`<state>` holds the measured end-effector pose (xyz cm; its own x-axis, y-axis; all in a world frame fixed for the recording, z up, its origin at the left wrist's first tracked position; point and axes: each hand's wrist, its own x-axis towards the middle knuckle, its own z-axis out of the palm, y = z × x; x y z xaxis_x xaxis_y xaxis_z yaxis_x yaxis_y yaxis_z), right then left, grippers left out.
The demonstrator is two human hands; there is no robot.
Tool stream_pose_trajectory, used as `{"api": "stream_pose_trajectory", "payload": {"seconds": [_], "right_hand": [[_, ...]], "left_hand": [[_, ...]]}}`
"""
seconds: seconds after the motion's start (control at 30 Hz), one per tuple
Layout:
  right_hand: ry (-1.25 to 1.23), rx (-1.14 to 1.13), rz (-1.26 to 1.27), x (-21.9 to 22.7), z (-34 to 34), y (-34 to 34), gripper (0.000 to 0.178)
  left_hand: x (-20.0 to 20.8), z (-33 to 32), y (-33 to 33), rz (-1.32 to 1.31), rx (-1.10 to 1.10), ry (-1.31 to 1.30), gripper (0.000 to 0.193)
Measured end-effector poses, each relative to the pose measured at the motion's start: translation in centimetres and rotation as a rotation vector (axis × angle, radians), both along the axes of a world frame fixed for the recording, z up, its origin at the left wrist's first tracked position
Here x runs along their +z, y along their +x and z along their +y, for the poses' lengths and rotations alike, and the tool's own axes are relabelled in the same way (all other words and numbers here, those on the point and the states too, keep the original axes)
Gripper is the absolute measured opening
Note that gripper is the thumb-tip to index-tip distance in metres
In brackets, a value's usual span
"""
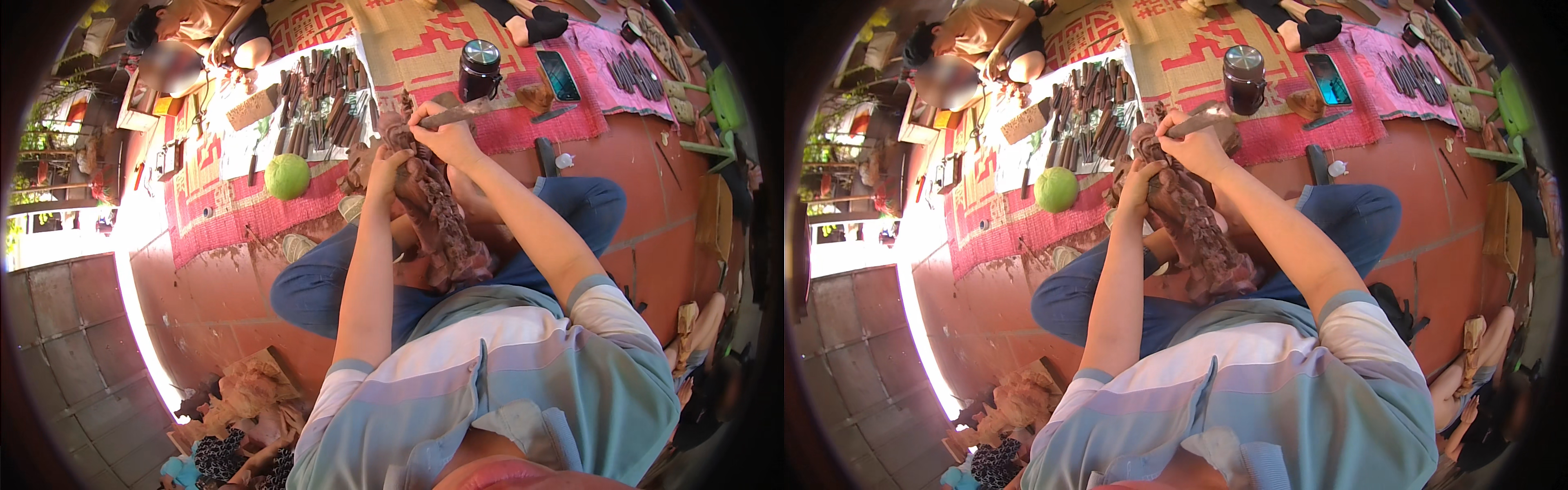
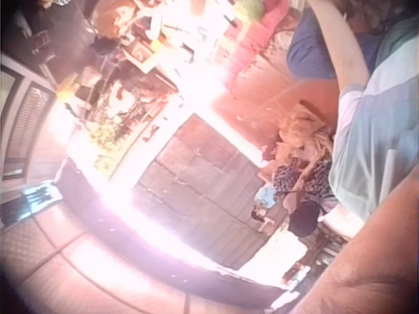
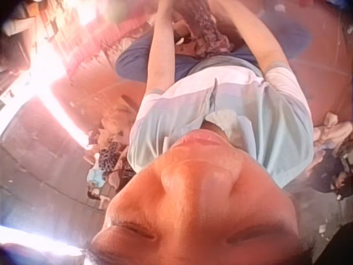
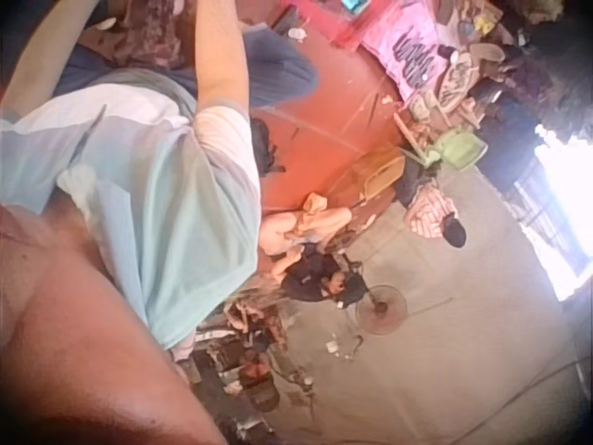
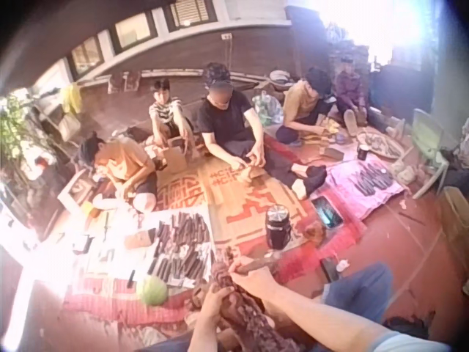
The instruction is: The person sits cross-legged on a mat and carves a piece of dark wood using a small knife. They hold the wood in their left hand and carefully shave off thin layers with the knife in their right hand, occasionally rotating the wood to work on different sides.
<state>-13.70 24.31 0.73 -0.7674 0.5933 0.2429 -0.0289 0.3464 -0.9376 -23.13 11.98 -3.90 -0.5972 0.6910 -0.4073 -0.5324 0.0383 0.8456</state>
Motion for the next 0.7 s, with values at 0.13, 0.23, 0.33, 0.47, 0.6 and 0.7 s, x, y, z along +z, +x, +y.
{"api": "stream_pose_trajectory", "payload": {"seconds": [0.13, 0.23, 0.33, 0.47, 0.6, 0.7], "right_hand": [[0.083, 0.052, -0.019, 0.3, -1.4, -1.3, 0.010], [0.130, 0.048, -0.032, 0.0, -1.1, -1.9, 0.012], [0.014, 0.068, -0.107, -0.1, 0.8, -2.3, 0.012], [0.000, 0.102, -0.064, 0.8, 0.8, -2.5, 0.012], [0.111, 0.090, -0.176, 2.4, 0.4, -2.6, 0.012], [-0.090, 0.107, -0.136, 0.1, 2.7, -3.0, 0.015]], "left_hand": [[-0.3, 0.0, 0.1, -0.050, 0.022, 0.079, 0.039], [-0.1, 0.1, 0.1, -0.050, 0.021, 0.069, 0.036], [-0.4, -0.1, -0.2, 0.005, -0.021, 0.020, 0.033], [-0.4, 0.0, -0.2, 0.021, -0.006, -0.006, 0.034], [-1.0, 0.0, -0.4, 0.023, 0.009, -0.027, 0.036], [1.3, 0.6, 0.7, 0.062, 0.065, -0.133, 0.039]]}}
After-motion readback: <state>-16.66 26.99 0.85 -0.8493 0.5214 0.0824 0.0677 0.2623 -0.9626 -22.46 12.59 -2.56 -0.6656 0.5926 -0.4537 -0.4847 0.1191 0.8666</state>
